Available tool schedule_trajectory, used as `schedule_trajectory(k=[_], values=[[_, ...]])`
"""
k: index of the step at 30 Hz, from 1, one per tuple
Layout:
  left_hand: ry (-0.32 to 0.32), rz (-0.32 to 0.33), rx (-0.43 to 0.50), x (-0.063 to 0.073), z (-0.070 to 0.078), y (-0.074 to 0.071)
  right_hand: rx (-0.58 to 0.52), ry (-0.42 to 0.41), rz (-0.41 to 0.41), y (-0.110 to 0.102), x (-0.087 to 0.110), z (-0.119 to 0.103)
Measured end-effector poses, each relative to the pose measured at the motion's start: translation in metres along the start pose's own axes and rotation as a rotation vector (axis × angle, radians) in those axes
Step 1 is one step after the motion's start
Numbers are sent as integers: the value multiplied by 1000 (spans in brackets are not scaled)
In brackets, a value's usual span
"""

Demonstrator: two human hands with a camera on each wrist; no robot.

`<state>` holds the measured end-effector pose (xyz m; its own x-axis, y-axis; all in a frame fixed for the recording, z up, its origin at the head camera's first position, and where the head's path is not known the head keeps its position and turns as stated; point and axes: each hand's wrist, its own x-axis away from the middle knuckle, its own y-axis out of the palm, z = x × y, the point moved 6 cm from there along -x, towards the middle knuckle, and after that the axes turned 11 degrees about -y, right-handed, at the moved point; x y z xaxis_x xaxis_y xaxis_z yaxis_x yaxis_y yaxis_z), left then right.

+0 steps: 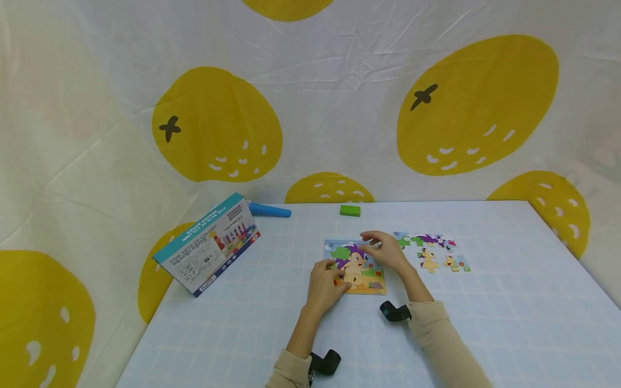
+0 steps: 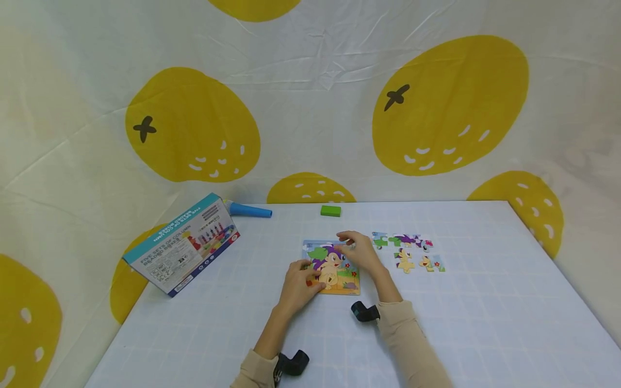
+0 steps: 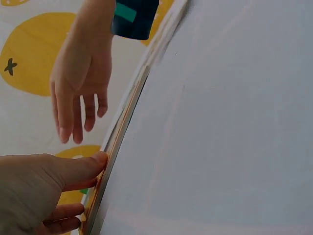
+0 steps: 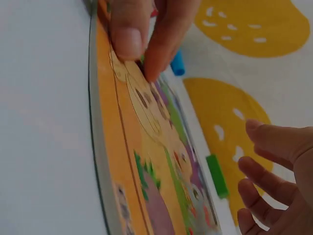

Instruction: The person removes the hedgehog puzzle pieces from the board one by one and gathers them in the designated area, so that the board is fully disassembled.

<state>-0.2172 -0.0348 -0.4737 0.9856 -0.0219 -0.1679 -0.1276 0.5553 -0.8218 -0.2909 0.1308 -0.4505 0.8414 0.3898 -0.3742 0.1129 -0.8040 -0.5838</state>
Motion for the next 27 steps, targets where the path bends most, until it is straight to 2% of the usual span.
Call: schedule_trajectory(k=[6, 11, 15, 19, 27], values=[[-25, -19, 1, 1, -2, -1, -46, -41, -105, 40, -15, -7], [-17, -36, 17, 0, -4, -3, -45, -35, -158, 58, -22, -12], [4, -32, 25, 0, -5, -4, 28, -63, -217, 67, -27, -16], [-6, -31, 51, 2, -7, -4, 126, -92, -274, 73, -30, -20], [6, -20, 60, 1, -9, -5, 123, 12, -323, 78, -29, -21]])
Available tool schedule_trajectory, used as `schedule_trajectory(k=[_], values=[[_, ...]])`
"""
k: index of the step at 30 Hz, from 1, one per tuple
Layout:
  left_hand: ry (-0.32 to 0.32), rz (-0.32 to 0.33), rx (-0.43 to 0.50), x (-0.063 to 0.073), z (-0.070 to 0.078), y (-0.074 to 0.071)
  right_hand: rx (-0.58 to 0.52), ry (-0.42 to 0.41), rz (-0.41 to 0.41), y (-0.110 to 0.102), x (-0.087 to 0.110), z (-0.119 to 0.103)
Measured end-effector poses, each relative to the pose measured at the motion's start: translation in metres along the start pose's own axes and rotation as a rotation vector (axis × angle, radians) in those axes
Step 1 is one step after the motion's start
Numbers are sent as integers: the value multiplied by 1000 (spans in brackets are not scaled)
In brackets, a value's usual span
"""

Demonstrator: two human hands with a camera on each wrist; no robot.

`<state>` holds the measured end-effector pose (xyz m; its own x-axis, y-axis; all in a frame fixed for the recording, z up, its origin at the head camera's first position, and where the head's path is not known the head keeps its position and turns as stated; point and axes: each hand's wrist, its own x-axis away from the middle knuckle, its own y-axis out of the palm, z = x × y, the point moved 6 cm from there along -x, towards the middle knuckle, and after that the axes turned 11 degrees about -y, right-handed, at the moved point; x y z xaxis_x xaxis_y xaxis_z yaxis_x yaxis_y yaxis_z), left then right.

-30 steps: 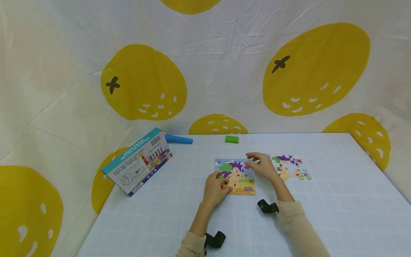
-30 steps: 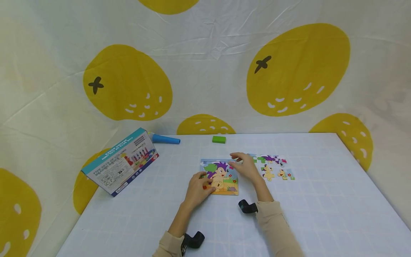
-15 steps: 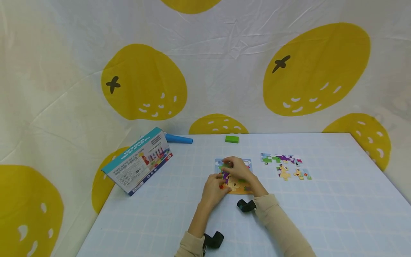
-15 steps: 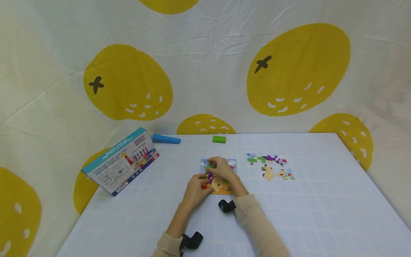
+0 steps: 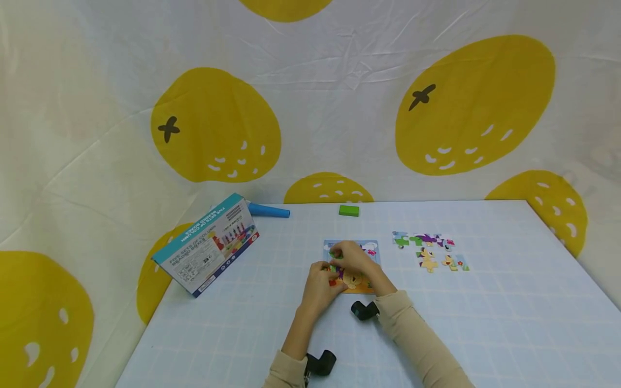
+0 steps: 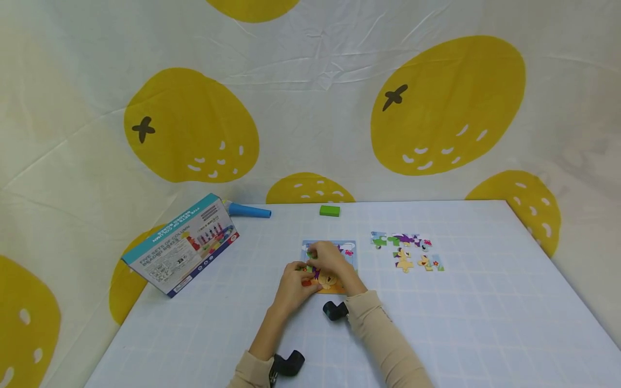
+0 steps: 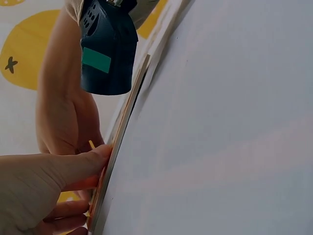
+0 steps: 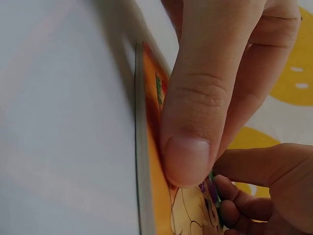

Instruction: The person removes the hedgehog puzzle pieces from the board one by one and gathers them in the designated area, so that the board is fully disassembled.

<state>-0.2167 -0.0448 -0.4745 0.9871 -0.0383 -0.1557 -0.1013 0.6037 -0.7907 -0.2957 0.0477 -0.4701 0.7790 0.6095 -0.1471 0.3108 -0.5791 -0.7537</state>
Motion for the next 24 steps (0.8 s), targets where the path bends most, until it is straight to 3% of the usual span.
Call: schedule_trajectory(k=[9, 24], values=[[-1, 0, 30, 0, 1, -1, 4, 61, -71, 1, 1, -3], [-27, 3, 57, 0, -2, 0, -13, 124, -43, -3, 4, -3]])
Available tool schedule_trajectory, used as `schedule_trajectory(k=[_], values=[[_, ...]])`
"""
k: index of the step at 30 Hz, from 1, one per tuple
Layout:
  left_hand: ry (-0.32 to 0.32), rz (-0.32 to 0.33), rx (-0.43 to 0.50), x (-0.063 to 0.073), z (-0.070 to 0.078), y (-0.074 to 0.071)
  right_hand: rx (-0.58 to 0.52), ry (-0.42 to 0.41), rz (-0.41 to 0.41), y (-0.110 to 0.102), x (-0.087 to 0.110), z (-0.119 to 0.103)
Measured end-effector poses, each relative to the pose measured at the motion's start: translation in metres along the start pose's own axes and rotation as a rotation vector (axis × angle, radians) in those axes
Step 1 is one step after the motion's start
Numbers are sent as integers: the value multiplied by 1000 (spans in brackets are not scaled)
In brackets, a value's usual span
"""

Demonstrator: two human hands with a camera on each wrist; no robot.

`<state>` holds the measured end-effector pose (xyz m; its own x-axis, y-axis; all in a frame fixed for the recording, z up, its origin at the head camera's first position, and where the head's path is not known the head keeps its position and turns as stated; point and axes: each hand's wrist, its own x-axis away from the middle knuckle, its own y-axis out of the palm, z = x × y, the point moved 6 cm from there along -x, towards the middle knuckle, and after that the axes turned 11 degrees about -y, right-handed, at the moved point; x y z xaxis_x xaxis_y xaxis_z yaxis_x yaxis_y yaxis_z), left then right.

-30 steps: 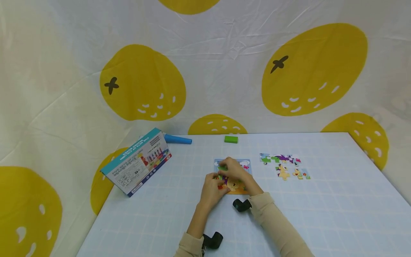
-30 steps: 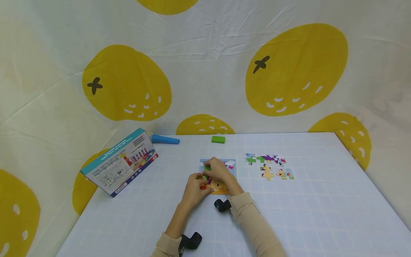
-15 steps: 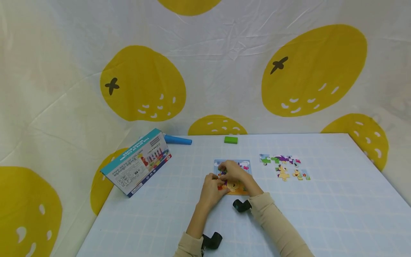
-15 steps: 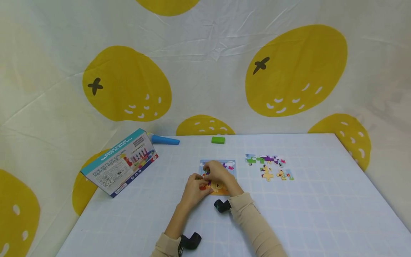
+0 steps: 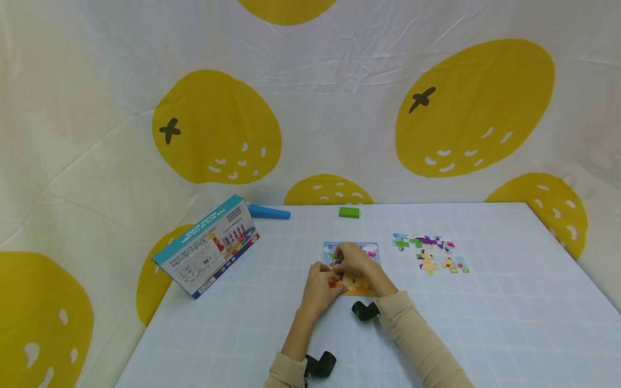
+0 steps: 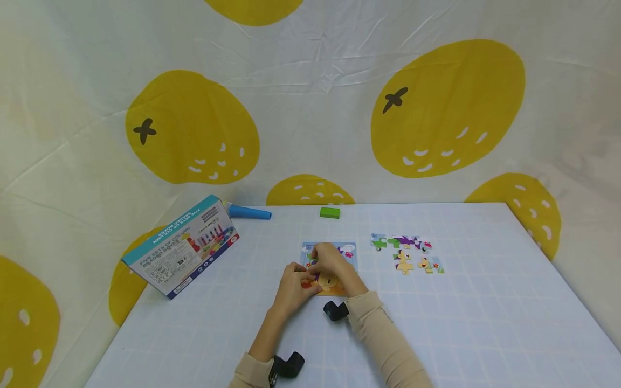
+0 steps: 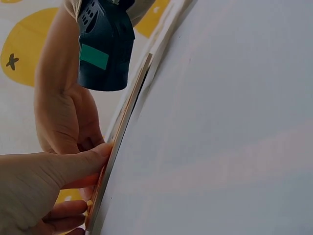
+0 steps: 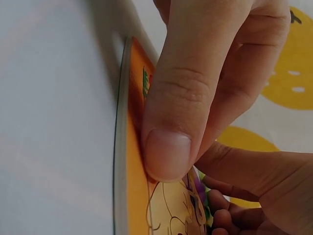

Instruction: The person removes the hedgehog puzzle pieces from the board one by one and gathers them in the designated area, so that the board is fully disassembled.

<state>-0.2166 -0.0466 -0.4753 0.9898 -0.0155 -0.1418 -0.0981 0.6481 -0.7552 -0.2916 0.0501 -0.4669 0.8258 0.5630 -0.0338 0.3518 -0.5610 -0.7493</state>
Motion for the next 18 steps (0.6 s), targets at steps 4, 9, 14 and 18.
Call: schedule_trajectory(k=[4, 9, 14, 18], values=[[-10, 2, 13, 0, -1, 0, -11, 6, -7, -1, -1, 2], [-19, -2, 13, 0, -1, 0, -31, 20, 4, -1, -2, 5], [-12, 4, 15, 0, -1, -2, -50, 10, 8, 2, -3, 9], [-18, -5, 23, 0, -1, -1, -68, -17, 8, 2, -2, 11]])
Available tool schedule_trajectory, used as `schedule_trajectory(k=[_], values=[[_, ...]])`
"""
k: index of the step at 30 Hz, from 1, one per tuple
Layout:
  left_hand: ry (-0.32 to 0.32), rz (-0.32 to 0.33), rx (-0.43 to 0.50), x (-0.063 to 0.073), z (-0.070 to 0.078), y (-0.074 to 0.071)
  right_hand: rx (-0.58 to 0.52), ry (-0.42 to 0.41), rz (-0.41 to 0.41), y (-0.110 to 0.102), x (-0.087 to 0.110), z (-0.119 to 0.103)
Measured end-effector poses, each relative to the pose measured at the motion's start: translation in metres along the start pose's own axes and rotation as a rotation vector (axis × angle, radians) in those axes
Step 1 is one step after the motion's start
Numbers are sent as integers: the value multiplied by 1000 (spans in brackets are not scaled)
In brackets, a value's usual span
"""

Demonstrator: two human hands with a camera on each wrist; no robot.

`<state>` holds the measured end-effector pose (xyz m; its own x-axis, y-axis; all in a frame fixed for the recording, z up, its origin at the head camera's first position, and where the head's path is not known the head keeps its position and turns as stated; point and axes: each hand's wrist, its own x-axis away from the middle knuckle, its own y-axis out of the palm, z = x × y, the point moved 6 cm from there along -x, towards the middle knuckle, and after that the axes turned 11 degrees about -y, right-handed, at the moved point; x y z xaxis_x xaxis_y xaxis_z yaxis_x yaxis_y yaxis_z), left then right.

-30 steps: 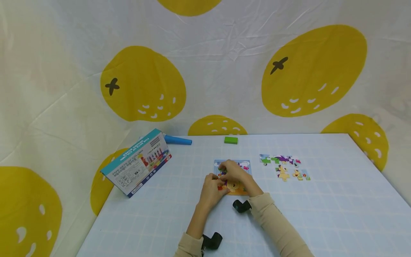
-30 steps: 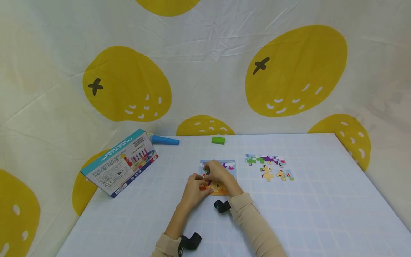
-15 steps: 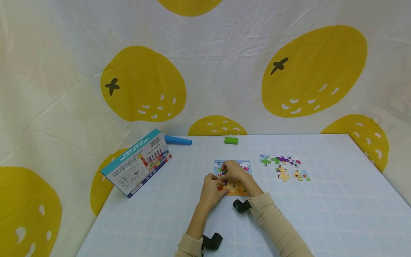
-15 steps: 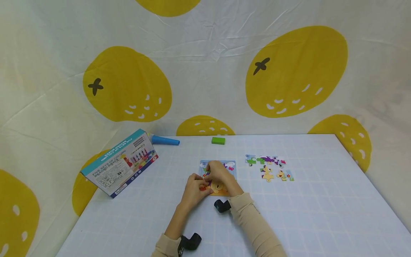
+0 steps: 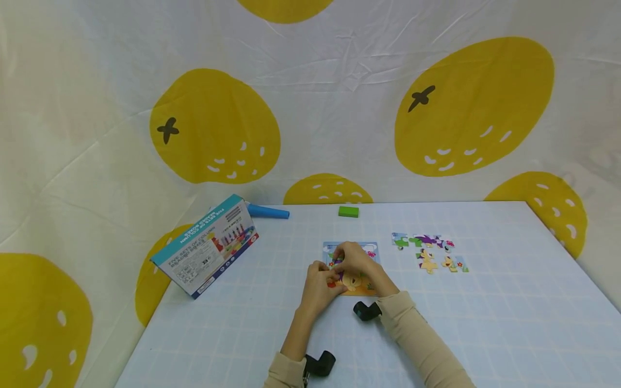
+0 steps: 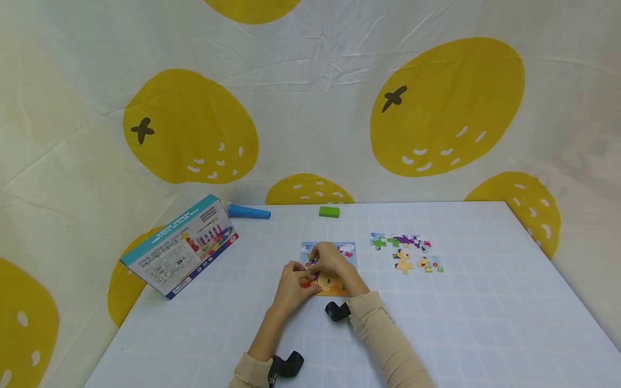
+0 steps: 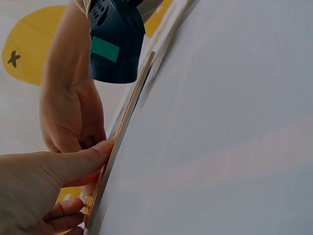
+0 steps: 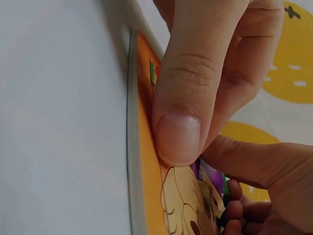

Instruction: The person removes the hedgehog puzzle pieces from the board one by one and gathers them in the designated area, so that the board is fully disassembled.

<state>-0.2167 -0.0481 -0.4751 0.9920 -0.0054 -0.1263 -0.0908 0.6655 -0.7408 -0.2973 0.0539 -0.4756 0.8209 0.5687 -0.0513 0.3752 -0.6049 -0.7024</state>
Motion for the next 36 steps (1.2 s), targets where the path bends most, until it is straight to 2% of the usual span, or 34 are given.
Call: schedule_trajectory(k=[8, 16, 23, 31, 36], values=[[6, 4, 11, -1, -1, 1, -46, -33, -4, 1, 4, 0], [6, 15, 9, 0, -1, 1, -33, -20, -1, 0, 3, -2], [-2, 28, 18, 0, -1, -1, -24, -81, 28, -3, 6, -5], [13, 38, 15, 1, -1, -1, -196, -189, 66, -4, 14, 0], [31, 40, -2, 0, -1, -1, -297, -186, 118, -6, 16, 4]])
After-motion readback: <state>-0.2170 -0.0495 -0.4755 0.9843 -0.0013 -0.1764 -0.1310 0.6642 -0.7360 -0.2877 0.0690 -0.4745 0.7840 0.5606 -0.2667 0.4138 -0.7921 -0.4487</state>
